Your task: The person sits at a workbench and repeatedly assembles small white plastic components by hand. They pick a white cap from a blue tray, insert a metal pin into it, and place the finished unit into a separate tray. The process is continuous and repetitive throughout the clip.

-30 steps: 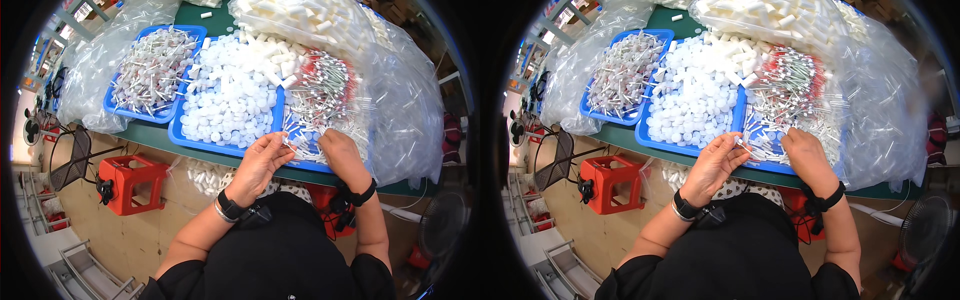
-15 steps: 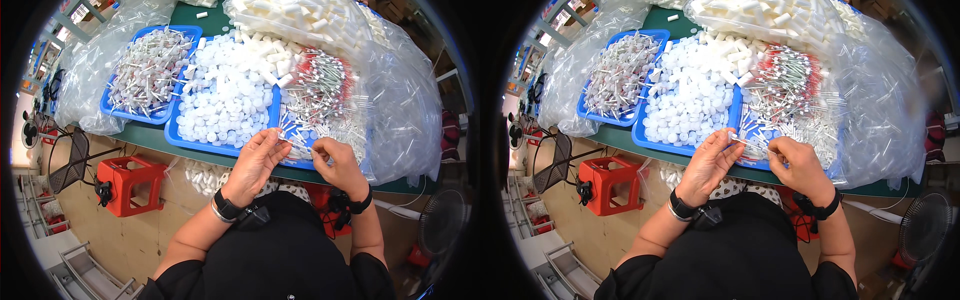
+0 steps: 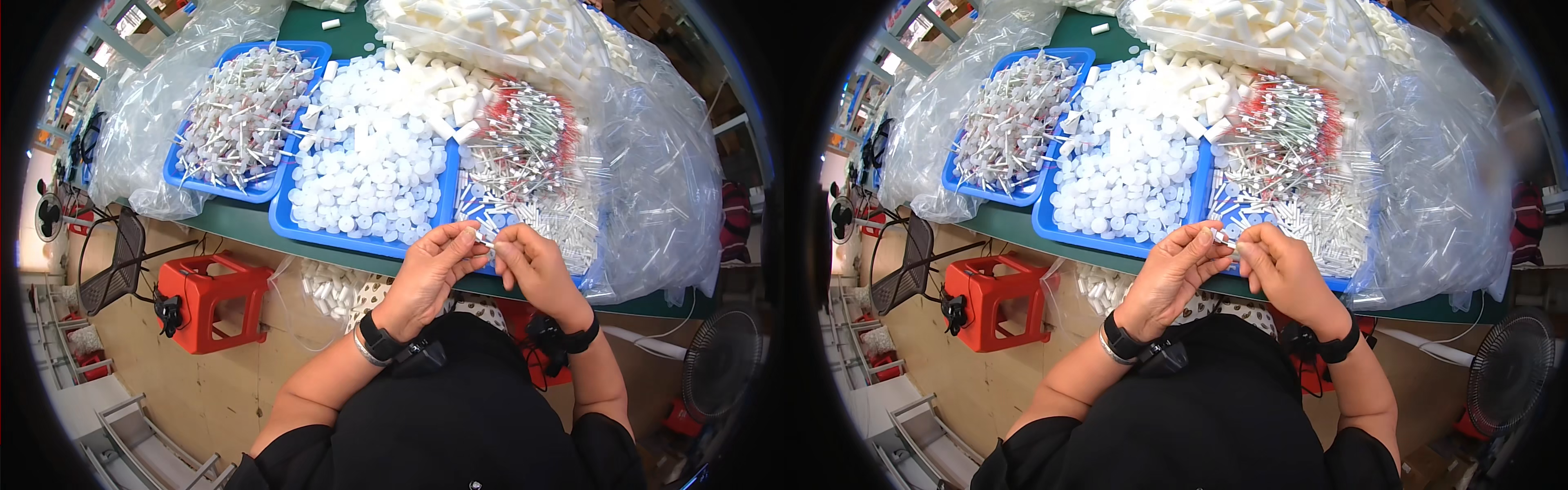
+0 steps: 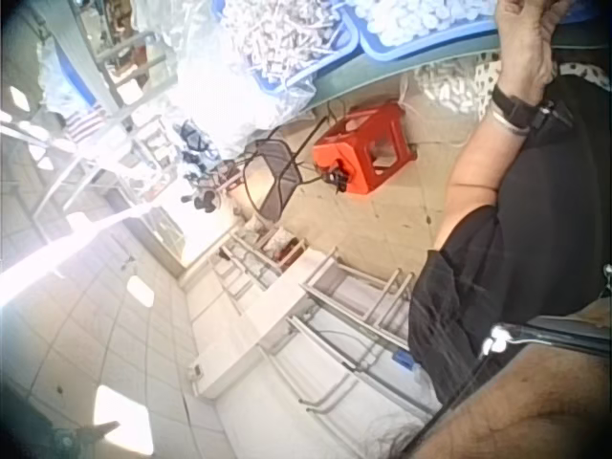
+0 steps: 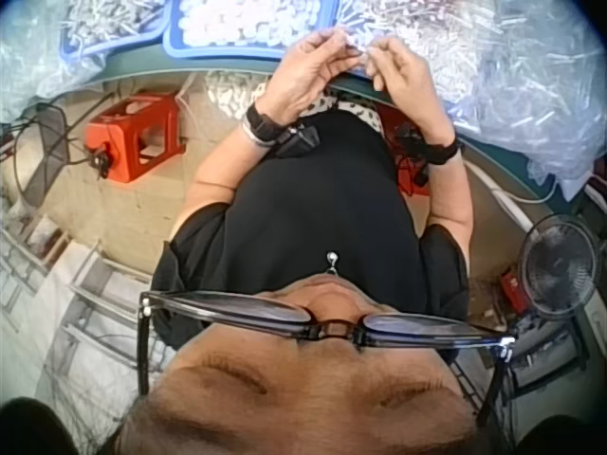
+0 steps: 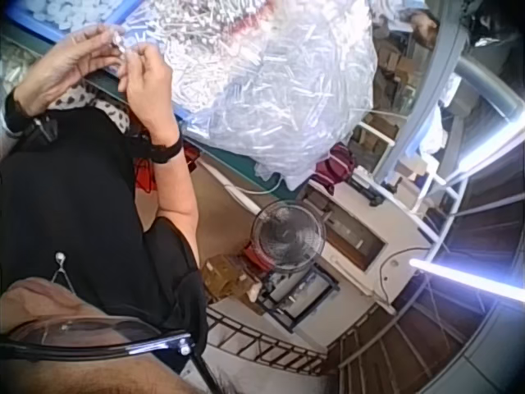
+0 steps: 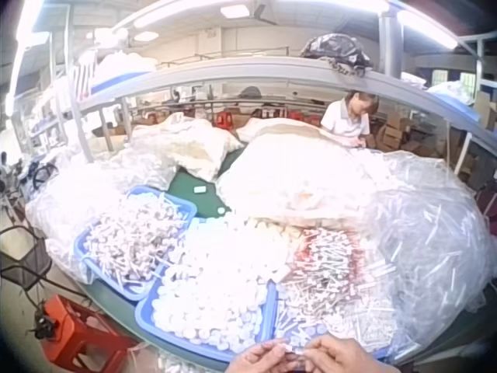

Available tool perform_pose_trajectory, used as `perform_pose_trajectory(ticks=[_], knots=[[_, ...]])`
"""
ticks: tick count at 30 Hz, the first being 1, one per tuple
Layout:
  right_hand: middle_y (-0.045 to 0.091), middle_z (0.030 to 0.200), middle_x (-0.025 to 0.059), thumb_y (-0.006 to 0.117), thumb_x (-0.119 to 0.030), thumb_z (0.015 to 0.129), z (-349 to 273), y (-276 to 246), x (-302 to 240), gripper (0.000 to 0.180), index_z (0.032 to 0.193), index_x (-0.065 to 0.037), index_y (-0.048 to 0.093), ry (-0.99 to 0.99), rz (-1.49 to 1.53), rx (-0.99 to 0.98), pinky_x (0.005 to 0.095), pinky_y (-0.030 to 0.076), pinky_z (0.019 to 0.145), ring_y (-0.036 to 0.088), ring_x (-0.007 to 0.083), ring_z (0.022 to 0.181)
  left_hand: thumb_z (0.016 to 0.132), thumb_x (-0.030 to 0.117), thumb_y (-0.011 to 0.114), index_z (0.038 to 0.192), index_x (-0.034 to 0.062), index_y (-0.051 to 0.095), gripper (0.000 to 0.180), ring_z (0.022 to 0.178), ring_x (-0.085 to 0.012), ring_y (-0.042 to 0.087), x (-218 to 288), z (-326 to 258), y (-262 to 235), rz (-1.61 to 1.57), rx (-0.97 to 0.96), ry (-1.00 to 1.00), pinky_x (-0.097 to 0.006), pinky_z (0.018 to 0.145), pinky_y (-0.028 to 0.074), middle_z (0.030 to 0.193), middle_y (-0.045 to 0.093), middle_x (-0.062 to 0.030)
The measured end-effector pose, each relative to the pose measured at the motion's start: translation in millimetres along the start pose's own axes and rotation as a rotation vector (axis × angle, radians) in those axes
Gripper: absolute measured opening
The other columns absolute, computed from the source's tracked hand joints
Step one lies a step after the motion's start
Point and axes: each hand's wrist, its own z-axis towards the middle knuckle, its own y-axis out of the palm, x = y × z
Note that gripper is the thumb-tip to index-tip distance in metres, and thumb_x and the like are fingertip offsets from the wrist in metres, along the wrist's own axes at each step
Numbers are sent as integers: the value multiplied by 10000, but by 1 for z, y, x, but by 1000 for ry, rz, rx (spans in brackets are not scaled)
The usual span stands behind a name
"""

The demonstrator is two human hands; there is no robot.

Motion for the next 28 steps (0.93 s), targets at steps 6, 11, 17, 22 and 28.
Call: perform_pose_trajectory(ticks=[6,11,17,22,28], knots=[[598,716,40,457,-218,1044,6,4,4,249,1046,3,571,217,370,-119,191,434,519,532,75,514,970,192,622,1161,1,610,270,851,-102,621,2,-2,-1,64,20,-1,-235,726,507,938,644,-43],[624,674,53,519,-145,1007,1,18,0,176,1055,7,593,-106,-54,38,236,441,474,565,97,498,969,193,626,1157,0,615,270,769,-80,572,4,-2,-6,35,4,33,-222,683,483,879,613,-20],[643,673,114,607,-81,940,11,18,12,90,981,-6,638,-447,-440,100,297,462,484,632,182,533,962,171,637,1156,-10,616,267,750,-71,568,8,-8,-3,191,31,54,-220,628,484,878,616,-23],[662,749,168,625,-102,924,22,14,-4,121,987,-2,653,-362,-383,71,335,490,520,653,281,590,963,143,623,1135,-14,634,233,668,-78,557,54,-9,-17,433,117,263,-216,604,471,822,613,-12],[703,884,197,655,-92,875,42,-11,12,250,1121,-45,650,-340,-1190,166,360,551,614,706,290,721,985,284,574,1422,-131,240,689,1164,-225,582,227,1,-59,-32,136,690,-178,944,487,1384,481,-246]])
